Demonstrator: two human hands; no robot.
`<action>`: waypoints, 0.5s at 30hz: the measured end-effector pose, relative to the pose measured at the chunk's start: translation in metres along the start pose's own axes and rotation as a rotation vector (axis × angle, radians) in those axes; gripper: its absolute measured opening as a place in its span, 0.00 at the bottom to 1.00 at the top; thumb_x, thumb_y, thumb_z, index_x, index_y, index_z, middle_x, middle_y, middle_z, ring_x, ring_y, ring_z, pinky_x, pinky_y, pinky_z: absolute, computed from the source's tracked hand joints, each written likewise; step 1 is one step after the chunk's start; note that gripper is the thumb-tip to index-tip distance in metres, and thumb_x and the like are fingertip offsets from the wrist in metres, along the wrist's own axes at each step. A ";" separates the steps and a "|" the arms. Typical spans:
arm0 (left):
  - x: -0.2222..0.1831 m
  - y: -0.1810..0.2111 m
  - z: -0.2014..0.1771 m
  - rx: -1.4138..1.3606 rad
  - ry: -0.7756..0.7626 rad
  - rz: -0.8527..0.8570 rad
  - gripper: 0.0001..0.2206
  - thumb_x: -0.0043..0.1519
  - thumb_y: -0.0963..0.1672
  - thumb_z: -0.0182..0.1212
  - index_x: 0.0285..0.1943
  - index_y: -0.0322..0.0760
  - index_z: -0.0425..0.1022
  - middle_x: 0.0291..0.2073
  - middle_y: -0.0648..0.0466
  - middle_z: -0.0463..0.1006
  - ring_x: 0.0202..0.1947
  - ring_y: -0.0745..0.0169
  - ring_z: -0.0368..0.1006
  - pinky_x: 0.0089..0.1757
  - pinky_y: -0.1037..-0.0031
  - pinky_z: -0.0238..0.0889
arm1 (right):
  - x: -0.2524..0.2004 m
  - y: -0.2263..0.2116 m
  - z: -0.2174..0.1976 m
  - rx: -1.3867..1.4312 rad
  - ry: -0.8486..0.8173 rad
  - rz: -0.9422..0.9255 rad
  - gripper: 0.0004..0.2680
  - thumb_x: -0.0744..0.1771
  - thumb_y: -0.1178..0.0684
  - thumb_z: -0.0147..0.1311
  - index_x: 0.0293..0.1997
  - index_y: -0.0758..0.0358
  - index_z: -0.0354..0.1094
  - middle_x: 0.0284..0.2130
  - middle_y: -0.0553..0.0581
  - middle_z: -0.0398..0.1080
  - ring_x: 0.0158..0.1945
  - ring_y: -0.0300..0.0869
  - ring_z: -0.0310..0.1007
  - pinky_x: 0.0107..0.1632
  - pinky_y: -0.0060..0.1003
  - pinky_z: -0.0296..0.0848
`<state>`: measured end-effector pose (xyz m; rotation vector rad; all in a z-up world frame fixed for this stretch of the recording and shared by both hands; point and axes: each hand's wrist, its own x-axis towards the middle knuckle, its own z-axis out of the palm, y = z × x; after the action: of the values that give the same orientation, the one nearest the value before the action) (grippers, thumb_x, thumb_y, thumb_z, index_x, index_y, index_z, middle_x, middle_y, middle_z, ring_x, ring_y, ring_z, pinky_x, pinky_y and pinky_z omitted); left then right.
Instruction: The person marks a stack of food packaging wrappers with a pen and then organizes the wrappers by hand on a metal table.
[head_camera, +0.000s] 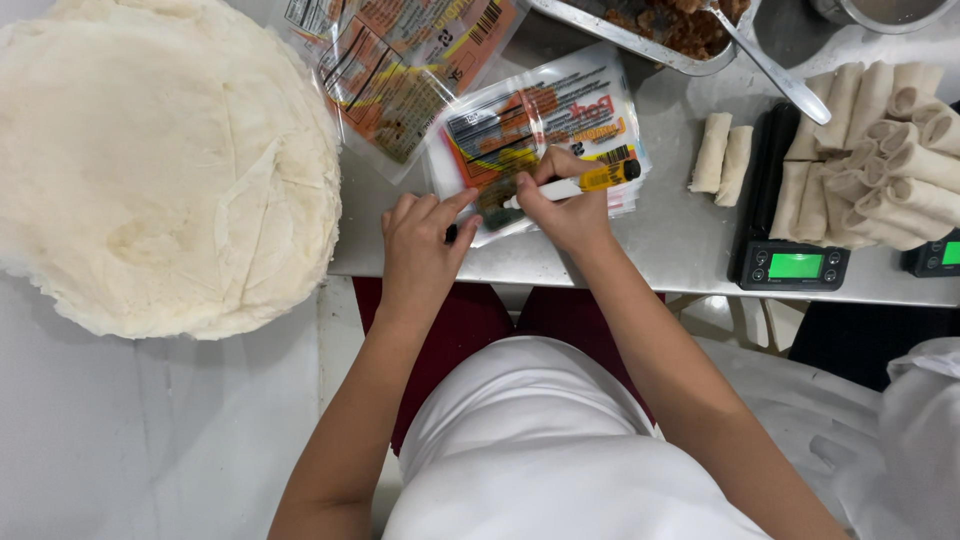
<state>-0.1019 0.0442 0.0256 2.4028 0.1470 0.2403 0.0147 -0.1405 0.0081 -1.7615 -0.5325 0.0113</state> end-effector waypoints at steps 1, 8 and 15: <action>0.000 0.001 -0.001 0.000 0.000 -0.001 0.13 0.61 0.47 0.70 0.55 0.52 0.81 0.26 0.60 0.69 0.39 0.60 0.70 0.44 0.67 0.58 | -0.001 0.001 0.001 0.000 -0.001 0.000 0.12 0.64 0.61 0.65 0.20 0.61 0.64 0.16 0.55 0.66 0.21 0.39 0.61 0.29 0.35 0.59; 0.001 0.002 -0.002 -0.031 -0.011 -0.013 0.13 0.61 0.47 0.70 0.55 0.51 0.82 0.25 0.60 0.69 0.39 0.59 0.70 0.45 0.66 0.58 | 0.001 -0.008 0.005 -0.024 -0.021 0.003 0.12 0.64 0.61 0.64 0.20 0.61 0.64 0.13 0.53 0.63 0.19 0.38 0.58 0.27 0.33 0.57; 0.001 0.003 -0.002 -0.033 -0.013 -0.020 0.13 0.61 0.47 0.70 0.56 0.52 0.82 0.24 0.60 0.68 0.39 0.60 0.70 0.44 0.67 0.58 | 0.002 0.003 -0.011 0.073 -0.030 0.048 0.11 0.64 0.61 0.64 0.21 0.61 0.64 0.15 0.53 0.64 0.22 0.35 0.59 0.28 0.33 0.58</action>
<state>-0.1011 0.0435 0.0297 2.3686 0.1606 0.2165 0.0210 -0.1508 0.0087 -1.7049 -0.5051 0.0900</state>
